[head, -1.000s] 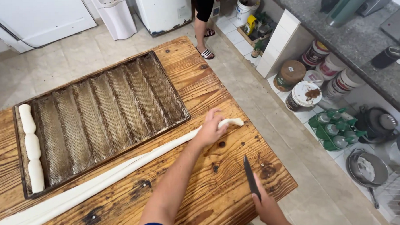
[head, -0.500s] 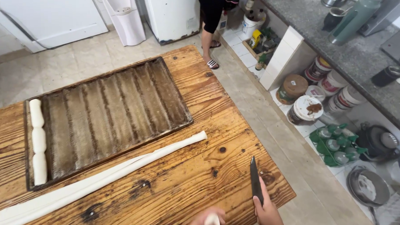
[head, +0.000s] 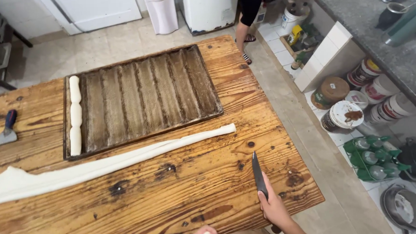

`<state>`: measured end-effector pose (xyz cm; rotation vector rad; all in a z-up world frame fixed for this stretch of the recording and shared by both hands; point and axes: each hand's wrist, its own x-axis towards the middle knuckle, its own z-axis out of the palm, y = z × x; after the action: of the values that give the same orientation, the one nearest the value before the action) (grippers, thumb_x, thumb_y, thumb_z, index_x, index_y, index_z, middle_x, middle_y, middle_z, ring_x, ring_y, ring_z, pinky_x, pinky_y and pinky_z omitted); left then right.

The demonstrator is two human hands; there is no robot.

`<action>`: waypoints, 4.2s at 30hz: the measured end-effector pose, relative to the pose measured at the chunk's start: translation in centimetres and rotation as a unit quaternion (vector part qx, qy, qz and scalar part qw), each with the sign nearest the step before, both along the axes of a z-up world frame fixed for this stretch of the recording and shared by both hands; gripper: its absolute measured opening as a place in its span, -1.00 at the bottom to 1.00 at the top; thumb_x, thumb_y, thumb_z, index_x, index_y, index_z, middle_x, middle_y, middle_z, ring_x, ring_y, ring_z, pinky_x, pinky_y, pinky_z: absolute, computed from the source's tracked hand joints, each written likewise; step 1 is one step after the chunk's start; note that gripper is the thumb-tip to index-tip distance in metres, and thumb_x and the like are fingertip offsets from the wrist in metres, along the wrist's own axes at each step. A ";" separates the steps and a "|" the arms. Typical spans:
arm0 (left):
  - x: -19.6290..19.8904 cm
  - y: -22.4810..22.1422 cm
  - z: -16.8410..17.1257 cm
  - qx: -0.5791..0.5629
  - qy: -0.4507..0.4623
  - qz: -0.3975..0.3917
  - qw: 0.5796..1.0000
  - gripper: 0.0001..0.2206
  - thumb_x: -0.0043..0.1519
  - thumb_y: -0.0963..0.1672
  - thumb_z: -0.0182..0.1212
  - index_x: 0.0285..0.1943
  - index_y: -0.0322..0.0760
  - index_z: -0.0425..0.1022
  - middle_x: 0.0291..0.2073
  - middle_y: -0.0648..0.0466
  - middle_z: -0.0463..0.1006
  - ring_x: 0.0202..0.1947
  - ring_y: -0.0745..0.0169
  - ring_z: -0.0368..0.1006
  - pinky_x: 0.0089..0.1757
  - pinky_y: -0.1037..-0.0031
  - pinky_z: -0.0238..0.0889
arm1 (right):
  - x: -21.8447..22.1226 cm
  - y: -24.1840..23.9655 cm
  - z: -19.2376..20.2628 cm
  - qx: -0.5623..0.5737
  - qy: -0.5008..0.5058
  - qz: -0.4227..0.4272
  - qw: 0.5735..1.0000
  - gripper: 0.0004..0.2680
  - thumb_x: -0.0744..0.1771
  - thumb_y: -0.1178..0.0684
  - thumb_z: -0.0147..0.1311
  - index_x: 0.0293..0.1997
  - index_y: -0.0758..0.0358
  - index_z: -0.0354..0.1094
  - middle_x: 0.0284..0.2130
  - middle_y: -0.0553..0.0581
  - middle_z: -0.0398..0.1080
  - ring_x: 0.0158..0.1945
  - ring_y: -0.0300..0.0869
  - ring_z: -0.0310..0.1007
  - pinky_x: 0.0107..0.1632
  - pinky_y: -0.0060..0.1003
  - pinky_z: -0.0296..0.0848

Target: Shaping dough into long strips and placing them on a baking tray

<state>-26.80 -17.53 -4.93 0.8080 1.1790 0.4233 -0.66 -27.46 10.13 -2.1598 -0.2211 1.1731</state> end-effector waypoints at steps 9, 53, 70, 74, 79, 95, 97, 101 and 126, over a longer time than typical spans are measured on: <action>-6.8 8.8 -1.7 0.097 0.589 -0.137 0.790 -0.30 0.41 0.22 -0.46 -0.20 -0.12 0.68 -0.26 -0.14 0.69 -0.15 -0.14 0.64 -0.04 0.23 0.49 | -2.5 3.1 -6.3 0.079 -0.021 0.064 0.995 -0.48 0.40 0.03 -0.17 0.56 -0.40 -0.28 -0.69 0.13 0.34 -0.73 -0.16 0.27 -0.53 -0.26 0.39; 23.1 18.8 8.4 0.604 0.291 -0.533 0.516 -0.44 0.42 0.15 -0.35 0.65 0.38 -0.24 0.63 0.15 -0.32 0.57 -0.31 -0.57 0.27 -0.52 -0.59 | -12.6 -7.6 -5.5 -0.042 -0.161 -0.219 0.961 -0.67 0.44 -0.01 -0.15 0.42 -0.02 0.11 -0.54 0.17 0.44 -0.57 0.03 0.48 -0.40 -0.08 0.44; 6.3 11.5 5.4 0.617 0.106 -0.339 0.702 -0.48 0.21 -0.14 0.15 0.43 -0.21 0.31 0.44 -0.11 0.21 0.47 -0.22 0.09 0.34 0.05 0.04 | 7.1 15.0 -7.9 0.258 -0.453 0.337 0.784 -0.67 0.40 -0.13 0.00 0.36 -0.13 0.34 -0.07 0.14 0.46 0.10 0.04 0.48 0.20 -0.06 0.39; -0.6 10.6 6.7 0.579 0.163 -0.251 0.758 -0.62 0.19 -0.19 0.14 0.24 -0.27 0.49 0.19 -0.07 0.45 0.31 -0.14 0.31 0.31 0.12 0.12 | 9.5 21.9 -9.8 0.329 -0.522 0.396 0.680 -0.73 0.41 -0.03 0.02 0.29 -0.18 0.42 -0.05 0.09 0.52 0.13 -0.02 0.50 0.22 -0.07 0.41; 0.8 17.1 6.3 0.616 0.279 -0.102 0.730 -0.61 0.19 -0.14 0.24 0.22 -0.34 0.45 0.18 -0.17 0.39 0.31 -0.29 0.27 0.29 0.00 0.11 | 11.9 23.7 -11.5 0.311 -0.516 0.416 0.681 -0.70 0.40 -0.14 0.05 0.31 -0.18 0.42 -0.02 0.10 0.54 0.16 -0.01 0.51 0.24 -0.05 0.40; 8.3 29.5 1.7 0.627 0.468 -0.029 0.622 -0.07 0.12 0.33 0.16 0.55 -0.17 0.10 0.40 -0.22 0.06 0.49 -0.42 -0.11 0.21 -0.54 -0.23 | 11.2 23.5 -10.3 0.224 -0.532 0.423 0.698 -0.72 0.40 -0.17 0.06 0.29 -0.30 0.42 -0.01 0.02 0.55 0.13 -0.05 0.53 0.17 -0.08 0.44; 7.3 29.1 1.3 0.631 0.430 -0.020 0.645 -0.11 0.11 0.28 0.23 0.52 -0.18 0.13 0.37 -0.20 0.09 0.48 -0.36 -0.06 0.25 -0.48 -0.26 | 9.1 22.9 -8.4 0.215 -0.527 0.408 0.714 -0.71 0.41 -0.11 0.04 0.32 -0.28 0.41 -0.02 0.07 0.53 0.10 0.02 0.52 0.13 -0.03 0.44; 3.0 27.7 1.6 0.637 0.293 -0.013 0.713 -0.33 0.02 -0.05 0.41 0.37 -0.18 0.32 0.27 -0.14 0.12 0.38 -0.31 0.07 0.33 -0.15 -0.06 | 0.1 23.7 -1.2 0.195 -0.313 0.343 0.864 -0.66 0.43 0.17 -0.14 0.42 0.17 0.25 -0.14 0.52 0.45 -0.02 0.38 0.46 -0.01 0.20 0.41; -32.6 31.4 9.6 0.445 0.080 -0.170 0.875 -0.86 0.26 -0.24 0.18 -0.04 -0.23 0.57 -0.31 -0.05 0.56 -0.23 -0.10 0.56 -0.14 0.22 0.43 | -27.2 34.4 8.3 -0.153 -0.096 0.399 0.899 -0.41 0.35 0.03 -0.12 0.60 -0.23 -0.32 -0.40 0.45 0.54 -0.48 0.14 0.62 -0.23 -0.03 0.63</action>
<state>-59.43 13.84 4.68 1.8532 0.9323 0.6201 -27.87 6.98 18.40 -2.5481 -1.1699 1.4882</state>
